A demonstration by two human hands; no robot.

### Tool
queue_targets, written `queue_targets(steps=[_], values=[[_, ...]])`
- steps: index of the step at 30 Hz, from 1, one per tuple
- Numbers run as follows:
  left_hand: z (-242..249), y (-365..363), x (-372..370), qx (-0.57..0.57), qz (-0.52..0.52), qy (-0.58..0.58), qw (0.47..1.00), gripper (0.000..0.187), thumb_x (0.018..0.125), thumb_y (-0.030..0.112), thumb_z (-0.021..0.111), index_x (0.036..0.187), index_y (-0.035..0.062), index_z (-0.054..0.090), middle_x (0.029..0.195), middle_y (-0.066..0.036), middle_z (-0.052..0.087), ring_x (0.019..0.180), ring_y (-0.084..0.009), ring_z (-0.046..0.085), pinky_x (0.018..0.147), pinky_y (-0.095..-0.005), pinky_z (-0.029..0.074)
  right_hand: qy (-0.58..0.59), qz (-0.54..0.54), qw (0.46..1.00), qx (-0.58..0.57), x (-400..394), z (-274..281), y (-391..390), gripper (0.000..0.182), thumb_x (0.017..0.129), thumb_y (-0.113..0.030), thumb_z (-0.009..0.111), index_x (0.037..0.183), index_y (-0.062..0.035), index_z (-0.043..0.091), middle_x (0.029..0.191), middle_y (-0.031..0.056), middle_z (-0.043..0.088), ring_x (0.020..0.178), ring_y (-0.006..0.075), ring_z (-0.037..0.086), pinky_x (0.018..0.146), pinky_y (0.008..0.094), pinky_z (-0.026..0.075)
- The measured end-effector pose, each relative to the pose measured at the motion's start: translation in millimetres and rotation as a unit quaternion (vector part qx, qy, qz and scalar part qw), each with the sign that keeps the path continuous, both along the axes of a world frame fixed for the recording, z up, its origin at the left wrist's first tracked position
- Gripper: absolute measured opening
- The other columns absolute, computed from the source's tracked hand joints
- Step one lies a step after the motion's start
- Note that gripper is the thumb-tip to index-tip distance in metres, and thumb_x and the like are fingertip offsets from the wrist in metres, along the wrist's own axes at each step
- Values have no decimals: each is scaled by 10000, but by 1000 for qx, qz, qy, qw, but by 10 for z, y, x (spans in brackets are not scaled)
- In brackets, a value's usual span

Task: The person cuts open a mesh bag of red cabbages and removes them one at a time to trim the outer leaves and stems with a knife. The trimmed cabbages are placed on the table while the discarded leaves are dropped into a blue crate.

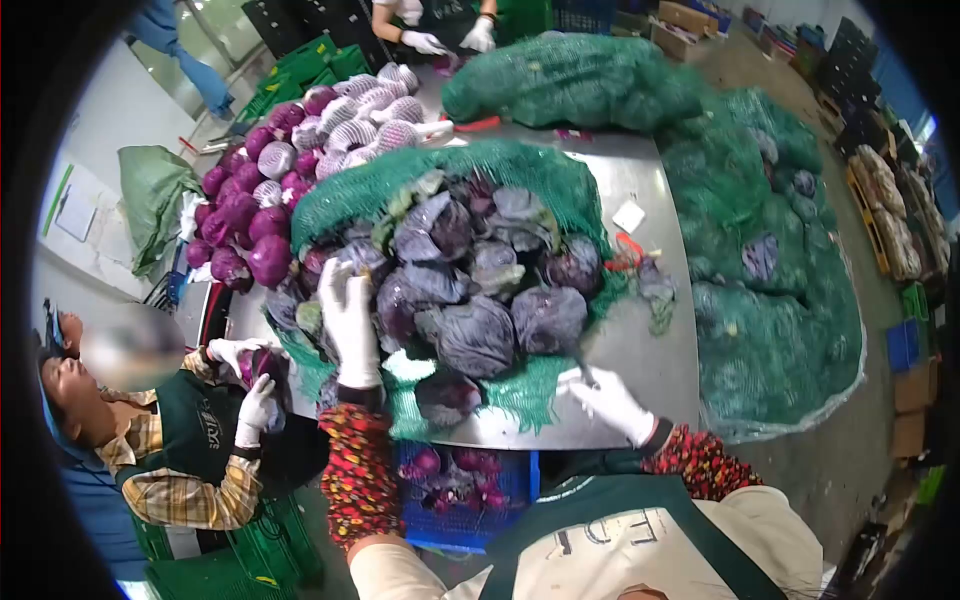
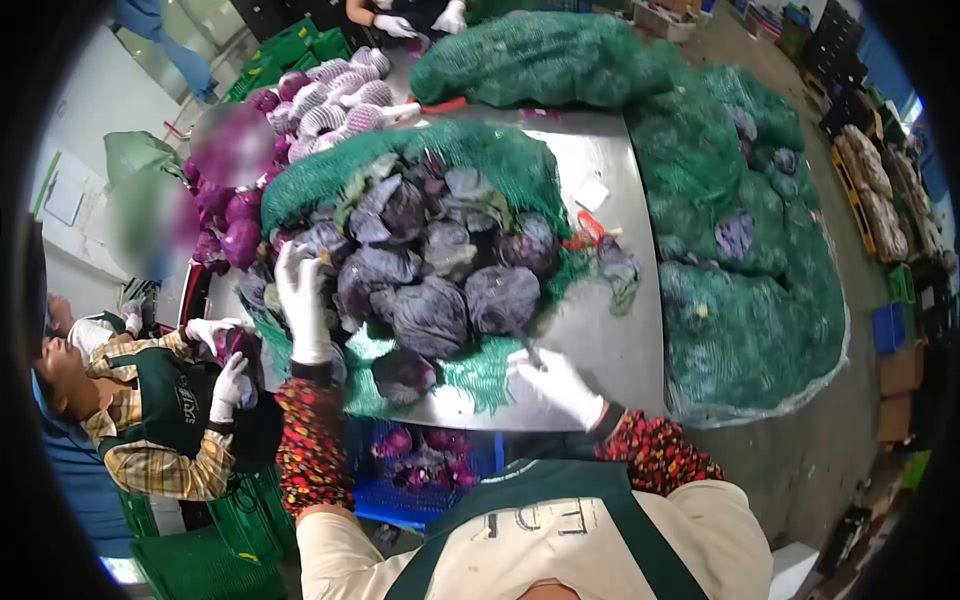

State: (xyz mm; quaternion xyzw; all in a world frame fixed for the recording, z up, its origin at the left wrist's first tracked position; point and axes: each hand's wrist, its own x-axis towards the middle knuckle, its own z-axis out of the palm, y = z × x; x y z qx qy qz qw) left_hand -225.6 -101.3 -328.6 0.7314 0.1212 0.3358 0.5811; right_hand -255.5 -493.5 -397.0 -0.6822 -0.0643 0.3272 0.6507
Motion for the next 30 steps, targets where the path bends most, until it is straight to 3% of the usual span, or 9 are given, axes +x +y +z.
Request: queue_targets(steps=[2,3,6,9,11,15,21,27,30], values=[[-104,-769,-94,48,-51,-21,997,308,850,24,600,1158,25,589,1261,-118,555,1100,-210,571,950,-316,449,-23,-53,998,-20,135,-46,-31,233,946,-175,561,1129,-50,634,933,1,699,590,12,472,514,188,404],[-38,-1074,-236,236,-86,4,968,308,838,52,626,1144,21,602,1190,-140,600,1097,-248,585,966,-343,449,-41,-81,996,-16,208,-50,-72,228,945,-170,560,1124,-53,636,930,0,704,569,9,455,504,186,395],[-355,-1665,-343,314,-211,33,925,471,807,138,674,1256,39,568,1229,-169,589,1178,-312,546,1009,-398,432,-90,-124,988,-13,398,110,-63,209,936,-147,565,1107,-55,643,917,-16,699,596,11,456,530,198,403],[-642,-1941,-110,296,-156,2,942,522,821,245,644,1281,24,537,1267,-210,553,1236,-358,490,1073,-439,361,-236,-118,963,-48,720,-61,60,235,931,-97,572,1151,-38,629,942,-12,642,773,38,518,666,209,434],[-806,-2075,49,351,-119,100,923,562,805,269,654,1285,9,517,1310,-231,506,1283,-379,432,1085,-463,335,-253,-128,958,-34,899,-31,189,289,940,-98,558,1201,22,587,1139,74,646,1074,144,582,945,278,438],[-827,-2358,-128,379,-90,149,909,632,771,271,690,1310,25,470,1417,-203,389,1343,-385,329,1095,-454,314,-264,-175,947,-56,1075,-189,138,239,941,-121,562,1128,13,628,1041,68,666,976,141,606,881,283,461],[-1133,-2408,-1058,425,-162,42,890,450,770,136,666,1194,46,544,1247,-146,509,1233,-352,444,999,-418,423,-190,-120,972,-64,803,-517,-169,234,930,-190,593,1049,0,661,936,34,654,832,100,562,749,266,457],[-1063,-2449,-2004,142,-123,138,973,554,848,240,705,1299,18,471,1253,-177,535,1180,-318,536,983,-383,445,-212,-34,970,-113,-201,-157,-107,374,867,-221,677,1185,-50,577,926,26,623,804,110,542,736,277,468],[-1026,-2451,-2075,47,-101,185,976,769,837,306,728,1419,24,310,1359,-240,427,1185,-360,539,979,-412,450,-269,-19,953,-141,-437,-132,-79,507,824,-296,723,1243,-90,525,1056,145,673,974,247,658,844,355,509]])
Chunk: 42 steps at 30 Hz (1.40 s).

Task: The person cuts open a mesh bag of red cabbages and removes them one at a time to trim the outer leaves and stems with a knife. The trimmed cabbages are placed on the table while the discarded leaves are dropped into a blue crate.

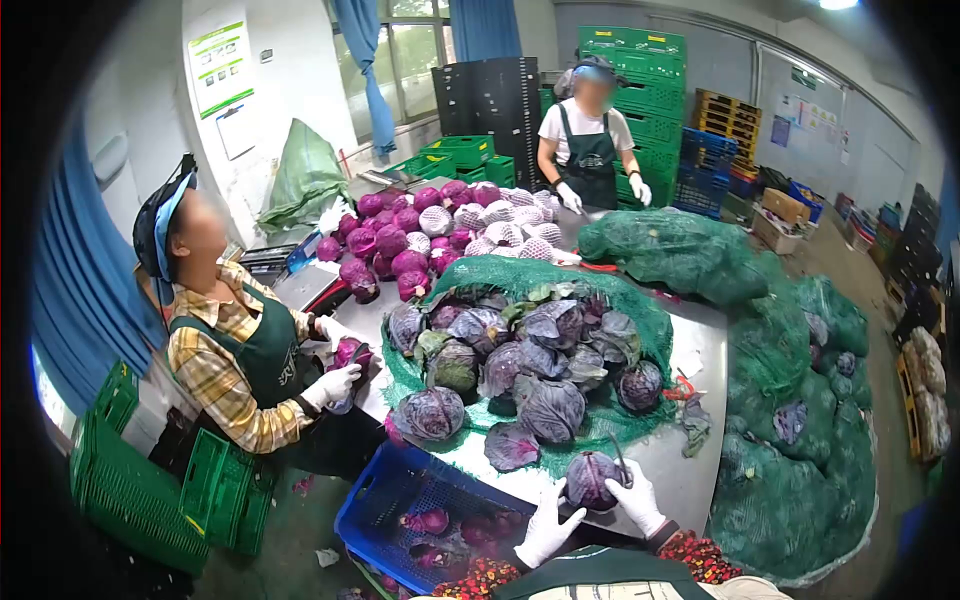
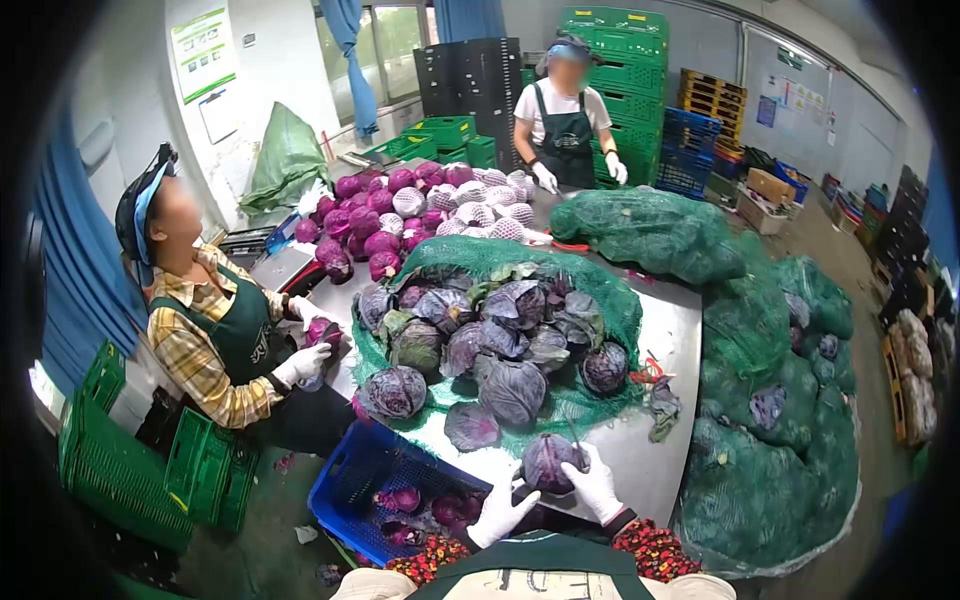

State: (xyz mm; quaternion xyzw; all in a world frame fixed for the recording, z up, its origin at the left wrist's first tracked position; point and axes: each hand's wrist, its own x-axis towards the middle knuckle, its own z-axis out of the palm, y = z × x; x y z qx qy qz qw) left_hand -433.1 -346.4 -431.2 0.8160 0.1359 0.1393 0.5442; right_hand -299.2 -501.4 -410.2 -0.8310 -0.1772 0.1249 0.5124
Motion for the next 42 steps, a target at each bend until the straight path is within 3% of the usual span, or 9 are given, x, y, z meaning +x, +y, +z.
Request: queue_targets(steps=[2,4,7,13,15,18,29,31,42], values=[[70,-41,-3,-38,-14,27,999,812,833,334,728,1435,22,282,1399,-258,376,1229,-390,497,1003,-431,431,-52,11,997,-52,-118,113,45,508,818,-331,717,1229,-112,514,1040,178,673,962,335,666,815,405,527],[-7,-85,36,134,25,23,990,892,822,398,722,1463,34,221,1444,-300,273,1320,-453,358,1058,-469,367,-83,12,993,-79,-182,151,86,495,810,-317,727,1214,-114,525,1005,162,677,921,310,674,789,387,531],[-65,-68,36,115,15,5,993,934,812,444,715,1474,42,193,1450,-327,237,1366,-472,252,1094,-478,314,-158,20,981,-113,-255,173,104,465,803,-304,732,1186,-131,534,935,143,680,844,300,686,728,371,540],[-112,-56,-53,95,-9,12,995,917,808,423,722,1469,58,201,1458,-311,241,1368,-466,261,1094,-472,322,-219,16,964,-153,-394,176,50,458,791,-311,737,1165,-148,532,899,140,671,758,340,672,665,409,539],[-105,-57,-81,81,-12,17,996,916,807,420,723,1470,65,199,1460,-308,242,1369,-464,260,1094,-472,323,-216,27,963,-161,-432,182,35,472,803,-338,713,1174,-132,506,1004,140,645,752,357,656,660,447,526],[-102,-61,-99,73,-26,23,997,912,814,416,707,1470,58,184,1468,-337,178,1379,-483,214,1087,-464,338,-214,28,960,-177,-449,131,29,473,802,-336,714,1168,-124,503,1003,147,644,742,368,653,646,450,524],[-151,-31,-99,92,-28,17,995,940,805,413,721,1480,76,160,1453,-269,267,1375,-447,260,1079,-466,351,-250,14,947,-199,-463,60,32,493,796,-334,729,1185,-141,495,942,149,669,739,343,672,638,426,541],[-117,-21,-109,75,-47,35,995,934,815,424,700,1480,69,149,1491,-323,136,1379,-485,219,1063,-473,372,-255,13,950,-181,-450,48,39,488,793,-333,730,1180,-144,500,952,145,668,742,343,672,644,428,542],[-225,-43,-126,101,-50,21,993,976,813,439,698,1496,72,105,1490,-303,159,1393,-476,190,1062,-485,370,-245,10,951,-187,-481,48,27,492,789,-333,734,1176,-142,497,939,151,670,720,360,667,632,433,539]])
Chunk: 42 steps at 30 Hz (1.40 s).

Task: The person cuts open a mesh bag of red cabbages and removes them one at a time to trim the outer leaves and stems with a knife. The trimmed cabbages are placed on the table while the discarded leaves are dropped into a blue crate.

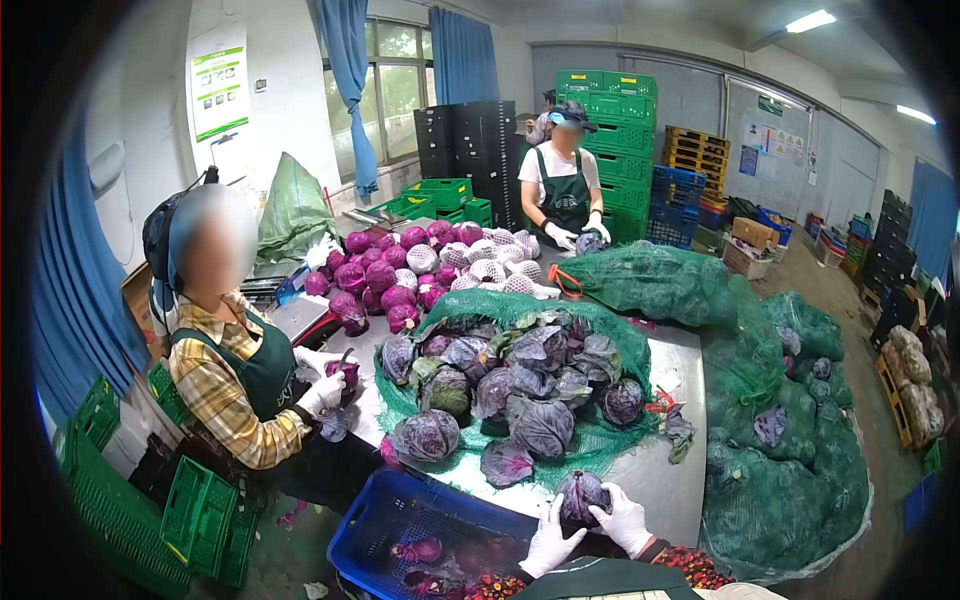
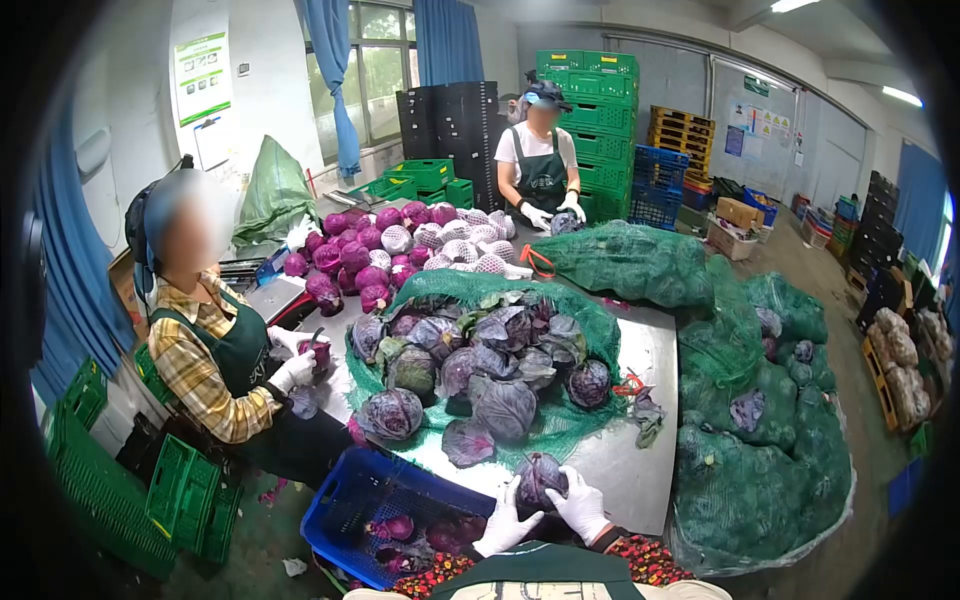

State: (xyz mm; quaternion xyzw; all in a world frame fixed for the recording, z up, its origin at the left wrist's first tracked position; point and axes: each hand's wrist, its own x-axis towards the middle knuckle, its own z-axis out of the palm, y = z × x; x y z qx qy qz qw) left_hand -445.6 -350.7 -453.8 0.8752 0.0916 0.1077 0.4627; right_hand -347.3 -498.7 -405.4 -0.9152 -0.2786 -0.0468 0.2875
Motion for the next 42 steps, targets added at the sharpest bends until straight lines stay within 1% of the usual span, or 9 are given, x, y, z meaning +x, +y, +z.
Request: queue_targets(steps=[4,6,15,28,30,37,40,42], values=[[-23,-5,8,2,5,-2,1000,978,813,434,701,1498,75,103,1491,-299,165,1394,-480,187,1065,-485,367,-2,0,1000,6,-8,18,2,493,789,-334,735,1175,-139,498,937,156,669,720,361,667,631,433,538],[-8,-6,8,-15,5,-4,1000,985,805,422,723,1493,74,111,1473,-297,207,1392,-469,201,1102,-481,312,-12,-1,1000,10,-5,1,2,490,790,-334,735,1172,-138,500,934,159,668,720,363,666,629,435,537],[21,2,11,-10,1,4,1000,987,804,392,728,1497,88,93,1477,-291,196,1395,-469,197,1093,-477,331,-20,1,1000,22,9,-12,6,484,791,-331,735,1168,-138,501,927,159,667,720,364,665,625,436,535],[13,-11,27,-14,7,18,1000,986,803,380,731,1493,84,92,1464,-284,194,1384,-483,206,1078,-484,349,-10,1,1000,29,28,-27,2,488,787,-329,739,1170,-139,503,925,153,669,729,354,669,632,425,539],[-25,-5,33,4,2,-2,1000,991,802,407,715,1503,92,90,1484,-333,134,1380,-494,203,1060,-483,370,-9,0,999,34,30,-34,5,487,787,-328,739,1170,-141,505,925,154,669,731,352,669,633,423,539],[-13,-16,20,-8,2,3,1000,992,798,403,717,1501,83,93,1485,-327,133,1382,-489,200,1075,-477,352,-8,-2,999,32,19,-30,-5,485,787,-324,742,1171,-141,508,926,152,670,730,350,670,633,420,540],[-9,-15,14,-17,2,11,1000,991,797,402,717,1501,85,94,1483,-325,139,1385,-483,201,1072,-477,357,-11,11,999,35,25,-54,-17,495,807,-356,712,1188,-127,493,965,159,659,711,364,661,627,441,530],[-37,-13,21,0,1,-5,1000,998,803,390,728,1499,95,76,1472,-298,171,1382,-491,206,1069,-487,359,-3,10,999,37,21,-46,-16,499,807,-356,713,1191,-126,492,966,157,661,728,363,663,637,443,531]])
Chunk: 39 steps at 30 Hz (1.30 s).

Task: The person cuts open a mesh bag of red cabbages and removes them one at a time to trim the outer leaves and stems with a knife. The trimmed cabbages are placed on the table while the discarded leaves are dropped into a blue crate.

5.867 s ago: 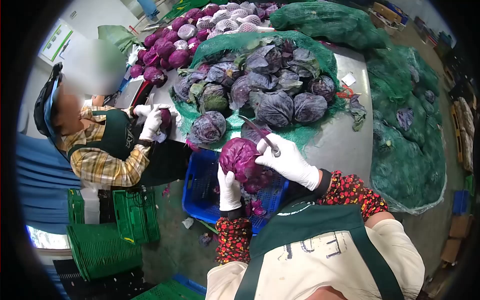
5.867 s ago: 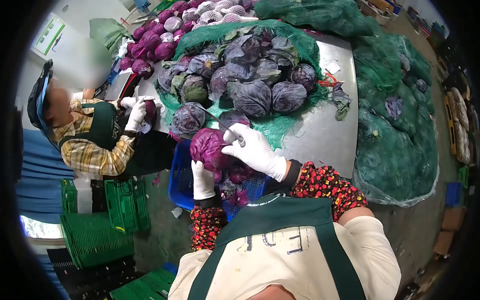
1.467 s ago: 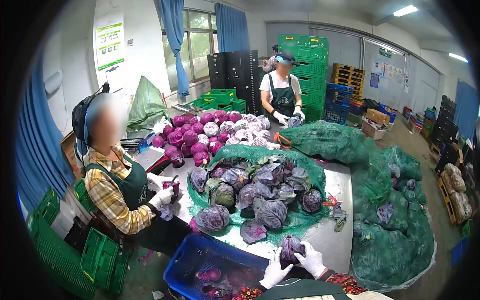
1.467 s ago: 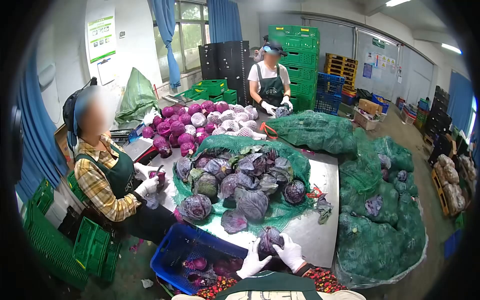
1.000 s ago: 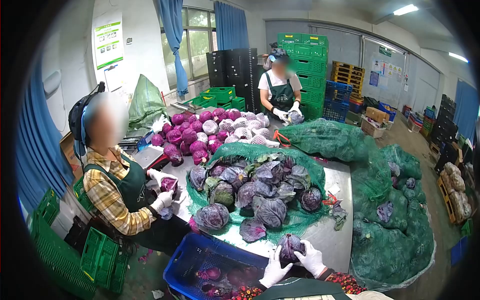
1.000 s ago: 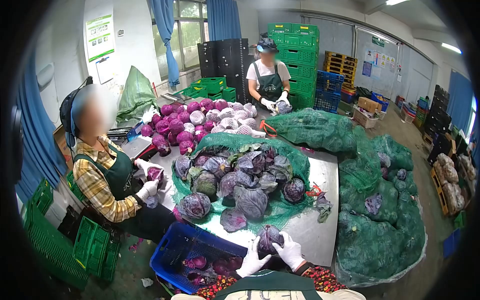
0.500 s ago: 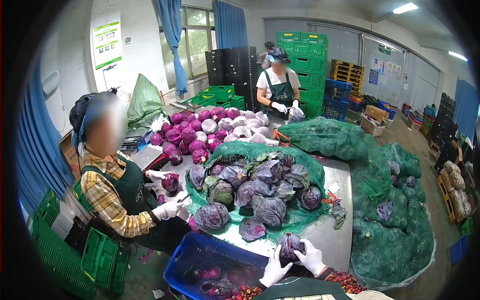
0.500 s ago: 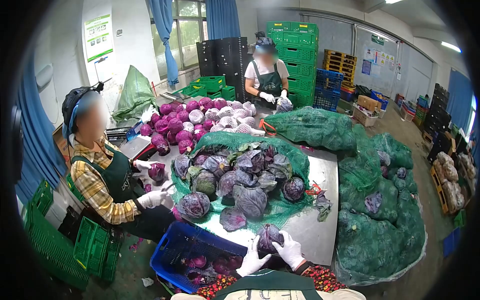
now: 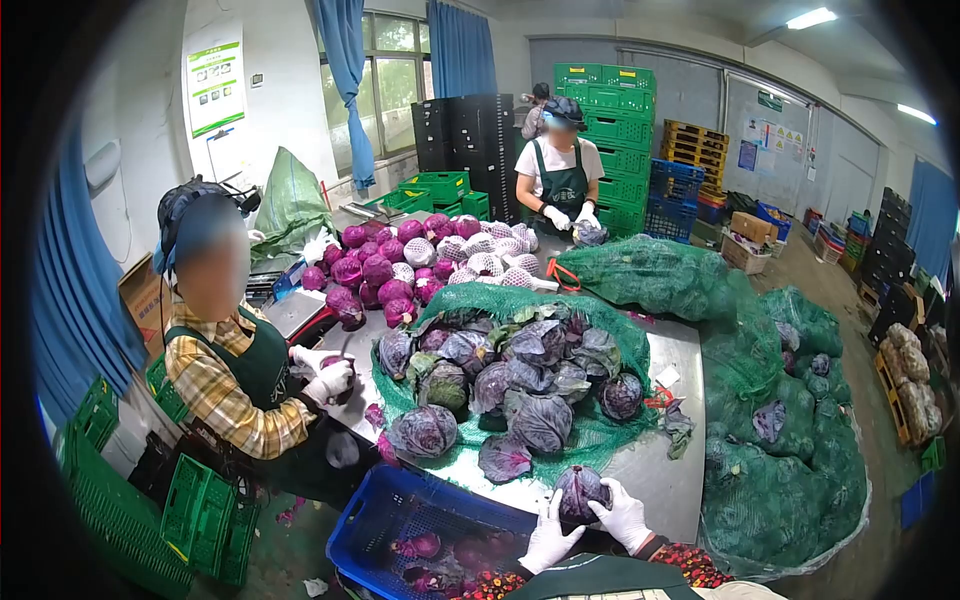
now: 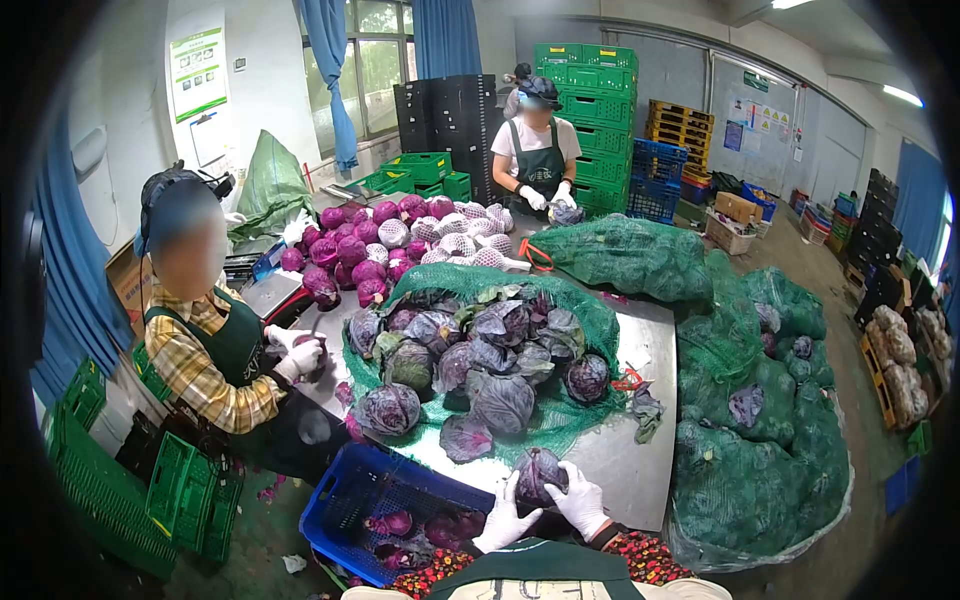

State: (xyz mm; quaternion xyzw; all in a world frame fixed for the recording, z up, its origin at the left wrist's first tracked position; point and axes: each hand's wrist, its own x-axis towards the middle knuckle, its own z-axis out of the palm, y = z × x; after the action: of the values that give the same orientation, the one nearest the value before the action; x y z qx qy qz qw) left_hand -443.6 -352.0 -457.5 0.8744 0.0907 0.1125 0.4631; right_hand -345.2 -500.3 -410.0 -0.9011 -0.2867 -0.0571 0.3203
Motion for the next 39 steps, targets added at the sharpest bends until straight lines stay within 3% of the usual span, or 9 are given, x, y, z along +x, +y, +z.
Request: queue_targets(steps=[6,8,13,17,25,29,35,37,39], values=[[149,-12,-17,-39,5,32,999,1002,796,391,732,1499,90,85,1483,-309,163,1386,-488,202,1091,-491,327,-18,-15,1000,10,-23,52,37,478,777,-304,751,1164,-139,522,930,150,672,786,338,678,667,415,546],[5,-33,20,-50,9,-51,997,1003,778,365,738,1493,53,109,1476,-381,106,1378,-532,162,1103,-513,293,12,2,997,78,-21,113,39,381,801,-222,717,1130,-110,561,889,146,673,773,291,686,689,372,543],[83,15,302,-298,-35,3,954,1036,704,331,804,1445,-52,191,1413,-297,310,1338,-404,315,1115,-456,267,153,-17,978,144,-57,334,-90,225,850,-178,661,1026,-44,614,735,100,629,656,131,594,641,308,500],[198,132,348,-59,-22,-38,997,1074,685,346,829,1450,-50,189,1429,-270,314,1341,-379,325,1119,-447,262,196,-57,974,103,22,125,-299,261,841,-209,663,1048,-67,590,772,94,643,696,197,631,667,323,503],[432,305,553,-22,-151,32,988,1117,607,290,835,1449,-55,188,1448,-286,273,1368,-413,261,1139,-457,220,93,1,996,7,111,175,-370,260,937,-258,508,1156,-123,551,951,145,661,868,345,643,776,433,509],[622,211,474,5,-105,66,992,1141,616,342,847,1436,-79,175,1438,-302,262,1363,-413,254,1142,-456,209,125,15,990,-59,-21,85,-317,294,950,-250,476,1218,-133,506,973,155,653,874,366,641,767,464,510],[738,272,733,1,-62,122,991,992,619,380,837,1336,-109,357,1203,-247,517,1143,-336,525,986,-409,422,25,45,992,-111,-7,228,-289,172,901,-155,525,1058,-86,516,824,136,621,677,318,646,568,411,525],[619,305,778,53,-32,34,998,796,606,401,835,1212,-5,518,999,-188,656,905,-300,657,802,-383,517,32,57,989,-130,-4,165,-293,148,888,-135,524,1023,-76,509,802,140,617,666,323,647,559,416,527],[552,336,808,65,-38,40,996,798,609,408,832,1216,-2,517,1026,-192,656,928,-297,659,806,-379,519,38,67,986,-149,22,96,-282,125,876,-115,523,989,-65,501,781,143,612,655,327,648,550,421,528]])
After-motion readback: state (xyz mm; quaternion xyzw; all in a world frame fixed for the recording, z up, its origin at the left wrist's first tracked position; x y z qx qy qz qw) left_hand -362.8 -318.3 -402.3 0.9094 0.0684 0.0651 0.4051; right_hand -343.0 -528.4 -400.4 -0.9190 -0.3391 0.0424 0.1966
